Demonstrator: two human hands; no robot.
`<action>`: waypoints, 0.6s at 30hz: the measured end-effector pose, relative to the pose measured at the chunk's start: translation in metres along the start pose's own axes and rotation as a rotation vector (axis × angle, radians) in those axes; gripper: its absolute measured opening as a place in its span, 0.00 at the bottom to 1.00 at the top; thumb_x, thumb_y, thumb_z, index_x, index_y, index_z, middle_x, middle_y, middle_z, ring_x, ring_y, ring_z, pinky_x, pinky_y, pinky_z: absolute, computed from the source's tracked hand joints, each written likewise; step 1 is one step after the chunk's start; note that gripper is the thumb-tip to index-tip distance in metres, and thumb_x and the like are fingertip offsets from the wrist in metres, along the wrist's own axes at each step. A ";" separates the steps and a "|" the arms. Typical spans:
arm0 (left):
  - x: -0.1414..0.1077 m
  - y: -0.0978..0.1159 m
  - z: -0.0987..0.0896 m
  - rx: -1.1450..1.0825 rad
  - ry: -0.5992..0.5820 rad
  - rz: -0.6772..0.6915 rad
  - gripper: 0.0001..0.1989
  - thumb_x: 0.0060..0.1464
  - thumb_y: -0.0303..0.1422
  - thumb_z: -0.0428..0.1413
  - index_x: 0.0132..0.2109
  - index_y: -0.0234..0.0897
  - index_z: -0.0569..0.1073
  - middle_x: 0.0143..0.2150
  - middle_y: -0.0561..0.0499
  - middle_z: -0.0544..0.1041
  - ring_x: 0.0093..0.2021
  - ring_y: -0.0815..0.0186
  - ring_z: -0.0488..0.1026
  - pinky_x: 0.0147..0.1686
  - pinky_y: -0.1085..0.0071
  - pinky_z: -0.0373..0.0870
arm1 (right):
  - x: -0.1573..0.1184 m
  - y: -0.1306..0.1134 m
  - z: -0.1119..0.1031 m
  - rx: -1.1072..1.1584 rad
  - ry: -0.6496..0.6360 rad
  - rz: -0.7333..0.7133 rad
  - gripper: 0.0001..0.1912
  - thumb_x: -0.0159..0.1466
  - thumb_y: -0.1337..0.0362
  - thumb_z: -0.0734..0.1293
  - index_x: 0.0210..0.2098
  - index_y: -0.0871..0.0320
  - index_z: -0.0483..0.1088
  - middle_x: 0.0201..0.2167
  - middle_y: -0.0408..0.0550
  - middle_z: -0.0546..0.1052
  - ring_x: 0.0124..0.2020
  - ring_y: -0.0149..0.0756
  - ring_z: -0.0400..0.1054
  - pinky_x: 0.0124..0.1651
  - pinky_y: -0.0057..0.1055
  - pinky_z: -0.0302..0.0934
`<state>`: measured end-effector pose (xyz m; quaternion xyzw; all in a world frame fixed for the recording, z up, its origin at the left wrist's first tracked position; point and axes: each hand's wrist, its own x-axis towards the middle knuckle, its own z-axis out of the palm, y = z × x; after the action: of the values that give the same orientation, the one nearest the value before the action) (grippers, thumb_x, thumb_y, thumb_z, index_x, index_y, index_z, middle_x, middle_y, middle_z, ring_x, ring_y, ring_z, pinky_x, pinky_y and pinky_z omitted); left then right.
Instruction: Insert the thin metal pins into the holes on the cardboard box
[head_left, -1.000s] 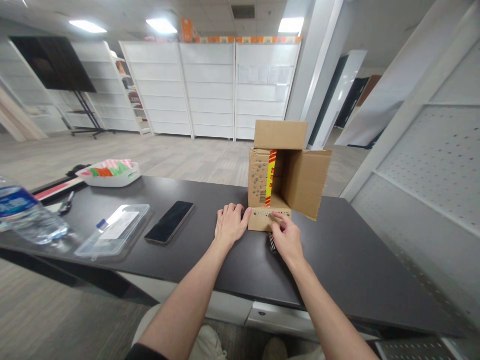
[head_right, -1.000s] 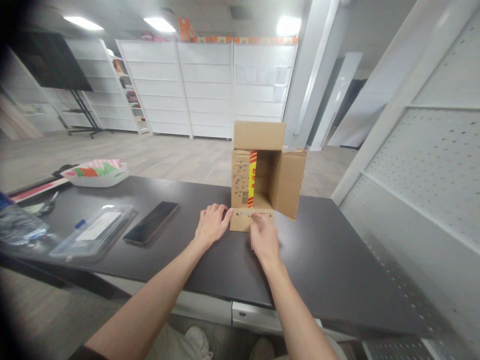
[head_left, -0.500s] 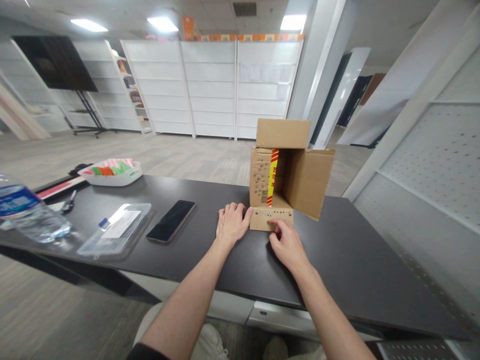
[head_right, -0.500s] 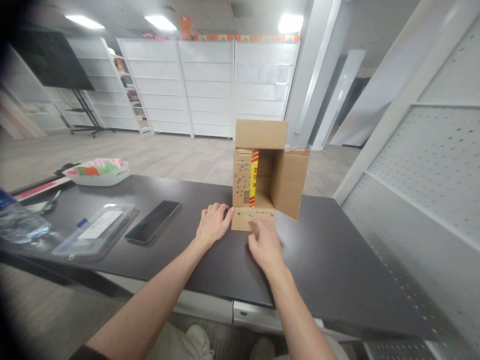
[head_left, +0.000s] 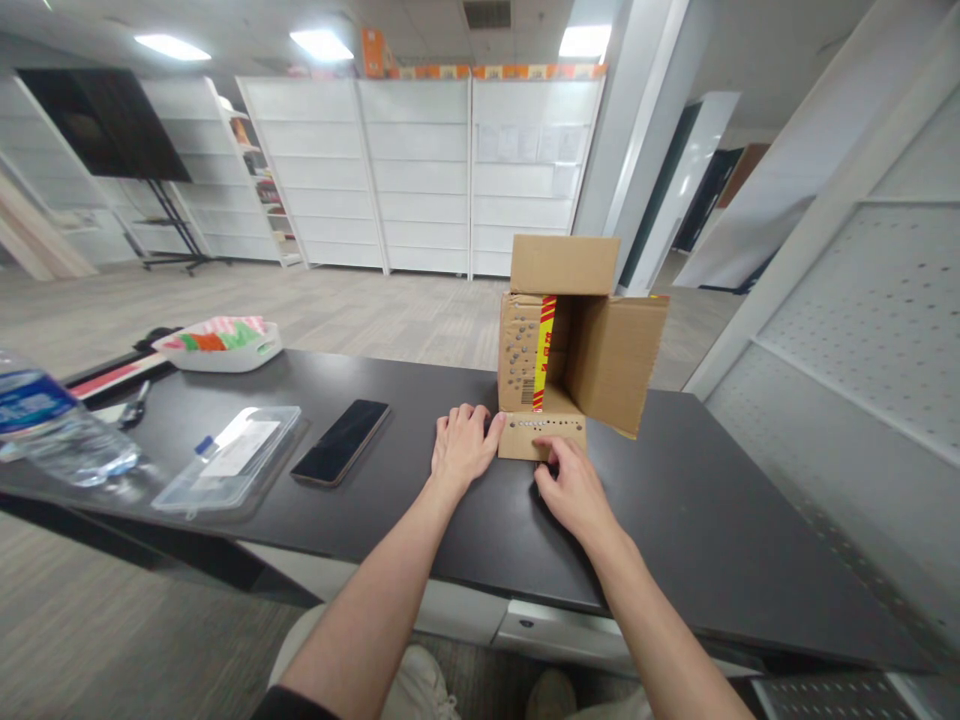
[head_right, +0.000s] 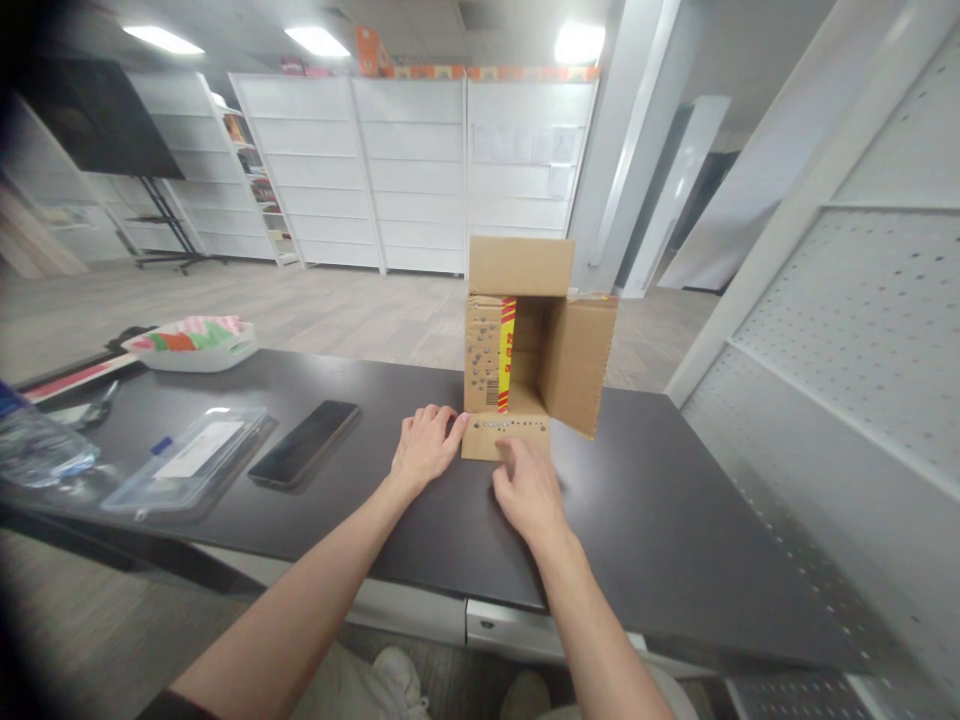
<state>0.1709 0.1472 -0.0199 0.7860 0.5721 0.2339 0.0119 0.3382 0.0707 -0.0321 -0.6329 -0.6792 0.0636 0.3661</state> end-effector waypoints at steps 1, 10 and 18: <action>0.000 0.000 0.000 0.000 0.005 0.001 0.26 0.62 0.49 0.35 0.43 0.41 0.71 0.44 0.46 0.72 0.48 0.58 0.65 0.49 0.60 0.57 | 0.000 0.000 0.000 -0.006 -0.007 0.001 0.18 0.55 0.68 0.59 0.46 0.57 0.67 0.35 0.48 0.70 0.38 0.39 0.65 0.43 0.35 0.60; -0.001 0.002 -0.004 0.018 -0.008 0.000 0.26 0.62 0.50 0.34 0.43 0.41 0.71 0.44 0.46 0.72 0.47 0.59 0.65 0.49 0.61 0.58 | -0.002 -0.008 -0.004 -0.040 -0.097 -0.055 0.17 0.56 0.71 0.60 0.43 0.54 0.71 0.35 0.46 0.69 0.37 0.37 0.65 0.42 0.33 0.56; 0.000 0.002 -0.004 0.002 -0.021 -0.010 0.26 0.62 0.50 0.34 0.44 0.41 0.71 0.44 0.46 0.72 0.48 0.58 0.65 0.49 0.59 0.57 | -0.005 -0.016 -0.010 -0.030 -0.209 -0.168 0.11 0.55 0.74 0.58 0.31 0.55 0.69 0.34 0.45 0.68 0.39 0.36 0.62 0.41 0.32 0.49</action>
<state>0.1713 0.1454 -0.0160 0.7855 0.5763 0.2247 0.0183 0.3306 0.0597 -0.0185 -0.5690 -0.7651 0.0882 0.2881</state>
